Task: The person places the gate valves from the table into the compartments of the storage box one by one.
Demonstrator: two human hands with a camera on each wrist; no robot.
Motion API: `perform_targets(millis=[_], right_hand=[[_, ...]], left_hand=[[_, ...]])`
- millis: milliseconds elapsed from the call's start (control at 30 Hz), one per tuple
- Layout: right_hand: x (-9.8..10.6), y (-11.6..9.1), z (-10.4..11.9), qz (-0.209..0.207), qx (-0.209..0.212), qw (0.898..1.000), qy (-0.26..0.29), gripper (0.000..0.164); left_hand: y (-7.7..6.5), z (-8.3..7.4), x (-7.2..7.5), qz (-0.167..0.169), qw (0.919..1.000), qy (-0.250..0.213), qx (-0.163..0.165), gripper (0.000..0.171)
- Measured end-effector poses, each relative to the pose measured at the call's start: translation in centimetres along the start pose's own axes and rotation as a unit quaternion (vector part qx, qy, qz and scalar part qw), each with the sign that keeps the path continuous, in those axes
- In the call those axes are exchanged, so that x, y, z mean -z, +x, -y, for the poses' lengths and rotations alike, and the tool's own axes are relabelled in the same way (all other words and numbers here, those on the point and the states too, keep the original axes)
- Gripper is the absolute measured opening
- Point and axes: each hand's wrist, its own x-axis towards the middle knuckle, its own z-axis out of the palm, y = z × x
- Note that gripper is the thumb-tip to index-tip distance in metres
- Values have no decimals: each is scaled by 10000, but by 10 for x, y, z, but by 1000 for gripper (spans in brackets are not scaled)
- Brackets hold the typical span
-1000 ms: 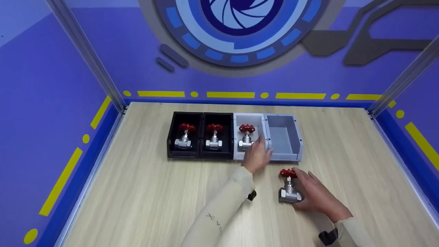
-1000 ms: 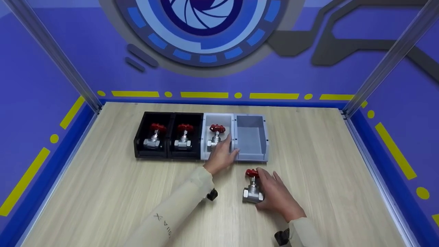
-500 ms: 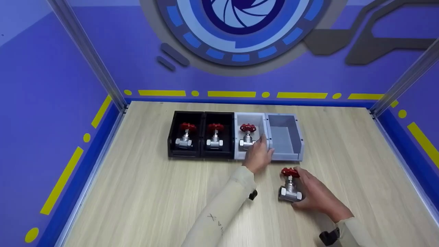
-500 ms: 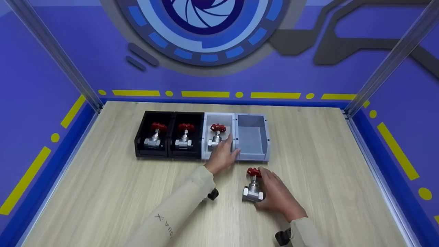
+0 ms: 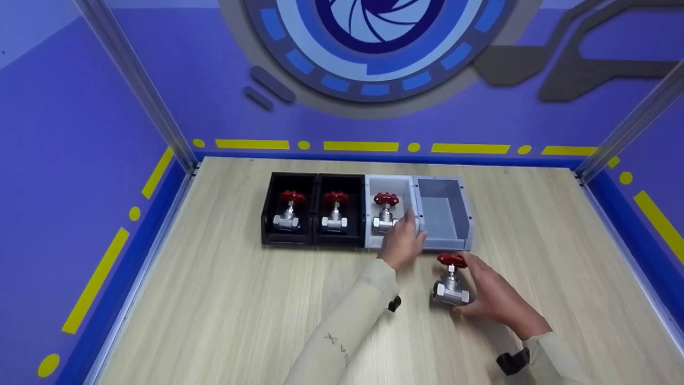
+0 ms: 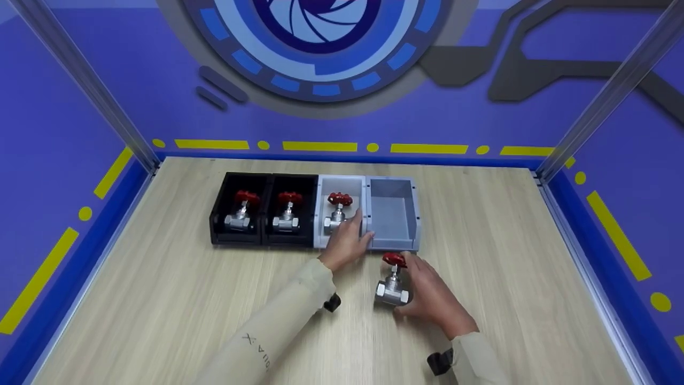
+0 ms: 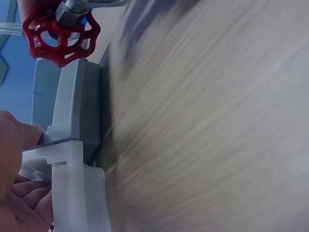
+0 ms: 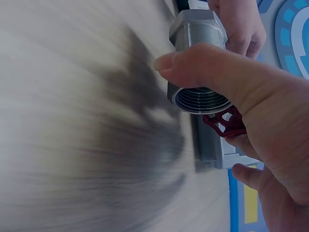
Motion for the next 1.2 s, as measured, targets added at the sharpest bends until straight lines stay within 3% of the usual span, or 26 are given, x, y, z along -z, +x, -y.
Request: perform_targets(millis=[433,867,1200], right_hand=[[19,15,2,-112,175,9998,48,118],[34,32,2,25,88,10000,-8,115],[44,42,3,119,4,9999,70,116]], left_hand=[[-1,0,1,26,9996,272,-8,72],[-1,0,-1,-104,9997,209,-56,70],[-1,-2,-1,46,9998,170,69,73]])
